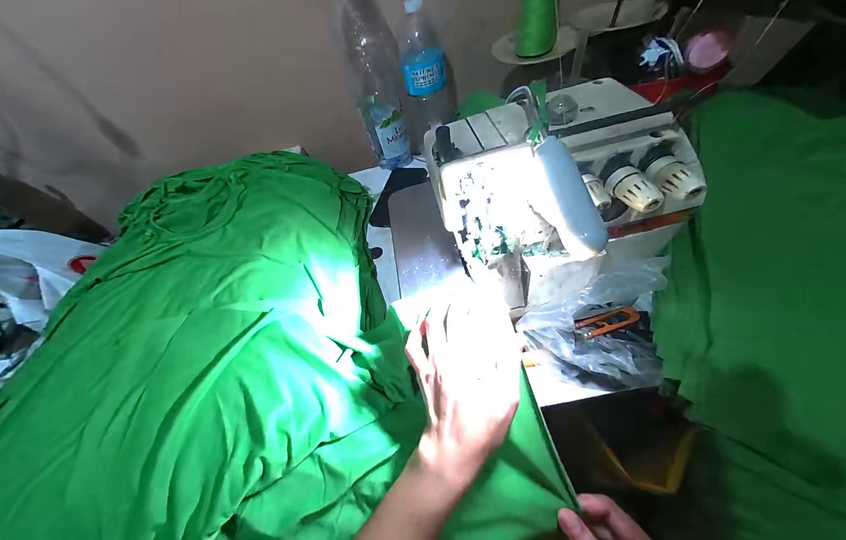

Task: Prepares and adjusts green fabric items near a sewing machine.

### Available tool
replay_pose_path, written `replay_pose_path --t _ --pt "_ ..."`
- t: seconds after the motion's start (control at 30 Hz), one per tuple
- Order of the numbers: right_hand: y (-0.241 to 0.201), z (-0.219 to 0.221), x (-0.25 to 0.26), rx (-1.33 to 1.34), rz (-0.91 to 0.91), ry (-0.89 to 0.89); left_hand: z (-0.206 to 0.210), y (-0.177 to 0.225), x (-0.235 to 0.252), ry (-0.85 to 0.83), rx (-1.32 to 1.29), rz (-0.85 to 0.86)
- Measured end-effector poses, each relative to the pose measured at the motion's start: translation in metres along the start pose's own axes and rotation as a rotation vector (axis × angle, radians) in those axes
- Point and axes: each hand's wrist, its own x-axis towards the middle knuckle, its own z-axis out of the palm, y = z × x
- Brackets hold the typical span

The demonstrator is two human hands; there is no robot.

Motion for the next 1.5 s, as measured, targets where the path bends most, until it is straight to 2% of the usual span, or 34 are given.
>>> replay_pose_path --t 0.33,0.4,0.6,0.73,0.9,0.97,1.03,1.1,1.17,1.23,1.3,1.37,1.43,1.47,1.5 --pt "-0.002 0.002 0.008 -0.023 0.041 -0.01 -0.006 -0.009 0.009 -0.001 0.017 0.065" --pt "-0.002 0.004 0.014 -0.012 0.031 -0.017 -0.012 -0.013 0.019 -0.049 0.036 0.076" --pt "-0.007 0.018 0.04 -0.032 -0.017 0.003 -0.024 -0.036 0.063 -0.331 -0.024 0.035" --pt "-0.01 0.03 0.065 -0.061 -0.11 0.047 -0.015 -0.055 0.095 -0.324 -0.07 0.005" --pt "-0.011 0.048 0.1 -0.048 -0.244 0.1 -0.017 -0.057 0.137 -0.441 -0.017 -0.112" --pt "-0.01 0.052 0.112 -0.018 -0.307 0.109 -0.008 -0.066 0.144 -0.391 0.024 -0.052" --pt "-0.011 0.055 0.119 -0.008 -0.34 0.114 0.031 -0.098 0.146 -0.186 0.11 0.104" --pt "-0.011 0.058 0.12 0.006 -0.358 0.115 0.05 -0.116 0.153 -0.128 0.13 0.186" --pt "-0.01 0.058 0.114 0.051 -0.318 0.055 0.048 -0.117 0.161 -0.148 0.108 0.203" --pt "-0.008 0.055 0.097 0.12 -0.156 -0.083 0.048 -0.115 0.168 -0.134 0.091 0.16" --pt "-0.004 0.048 0.072 0.139 0.037 -0.258 0.053 -0.115 0.179 -0.157 0.067 0.041" --pt "0.011 0.032 0.049 0.136 0.143 -0.484 0.055 -0.115 0.185 -0.158 -0.008 -0.05" --pt "0.031 0.016 0.032 0.115 0.204 -0.655 0.038 -0.103 0.183 -0.178 -0.068 -0.153" --pt "0.04 0.009 0.025 0.095 0.225 -0.71 0.018 -0.091 0.183 -0.268 -0.104 -0.231" --pt "0.051 0.004 0.019 0.067 0.234 -0.743 0.011 -0.087 0.184 -0.287 -0.108 -0.286"
